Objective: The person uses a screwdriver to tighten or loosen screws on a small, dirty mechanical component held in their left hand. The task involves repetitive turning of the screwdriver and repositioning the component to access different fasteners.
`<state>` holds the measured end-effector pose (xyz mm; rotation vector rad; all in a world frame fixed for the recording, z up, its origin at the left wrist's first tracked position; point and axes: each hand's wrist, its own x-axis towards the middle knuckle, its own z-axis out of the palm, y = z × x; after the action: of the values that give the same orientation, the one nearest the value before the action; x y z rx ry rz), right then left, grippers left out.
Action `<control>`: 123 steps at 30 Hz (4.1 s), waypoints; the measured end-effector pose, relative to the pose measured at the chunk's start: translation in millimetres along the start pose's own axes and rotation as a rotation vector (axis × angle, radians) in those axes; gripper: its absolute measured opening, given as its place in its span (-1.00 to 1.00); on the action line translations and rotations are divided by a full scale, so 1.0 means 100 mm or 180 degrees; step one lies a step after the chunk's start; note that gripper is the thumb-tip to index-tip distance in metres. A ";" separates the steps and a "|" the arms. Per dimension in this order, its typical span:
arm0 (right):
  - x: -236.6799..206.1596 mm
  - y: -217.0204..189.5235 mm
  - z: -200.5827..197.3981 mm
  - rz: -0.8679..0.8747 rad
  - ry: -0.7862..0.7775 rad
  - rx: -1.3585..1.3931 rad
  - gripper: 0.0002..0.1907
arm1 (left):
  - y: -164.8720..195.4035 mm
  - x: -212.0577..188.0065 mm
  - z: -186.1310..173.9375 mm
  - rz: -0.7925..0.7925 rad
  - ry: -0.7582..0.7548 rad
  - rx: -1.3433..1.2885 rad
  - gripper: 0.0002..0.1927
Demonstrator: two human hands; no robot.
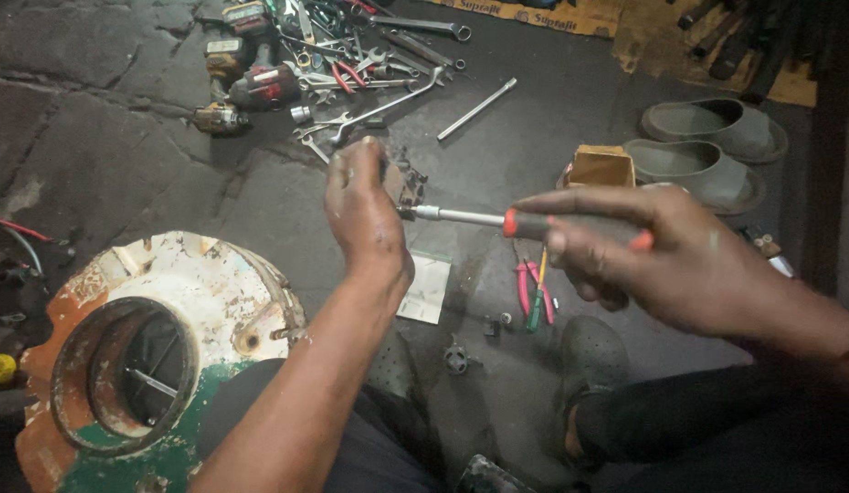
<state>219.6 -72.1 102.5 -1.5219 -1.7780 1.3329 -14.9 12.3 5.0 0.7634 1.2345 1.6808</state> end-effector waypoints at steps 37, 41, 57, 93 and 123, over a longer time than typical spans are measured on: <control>-0.11 -0.22 0.18 -0.1348 0.0989 -0.1459 -0.58 | 0.06 0.15 -0.08 -0.0618 0.0194 -0.0393 -0.79; -0.03 -0.19 0.13 0.0397 0.0519 0.0471 -0.56 | 0.15 0.13 -0.09 -0.0539 0.0292 -0.0324 -0.79; -0.04 -0.07 0.10 -0.1987 0.0715 -0.1186 -0.79 | 0.14 0.06 -0.07 -0.0381 0.0162 -0.0409 -0.84; -0.09 0.00 0.00 -0.2153 0.0713 -0.1729 -0.79 | 0.19 0.03 -0.05 -0.0579 0.0232 -0.0244 -0.76; -0.12 0.00 0.11 -0.1886 0.0773 -0.1877 -0.77 | 0.20 0.06 -0.02 -0.0747 0.0392 -0.0339 -0.79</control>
<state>214.8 -87.6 100.7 -1.1796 -2.3136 0.3393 -24.8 15.2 23.5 0.4379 1.2557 1.6037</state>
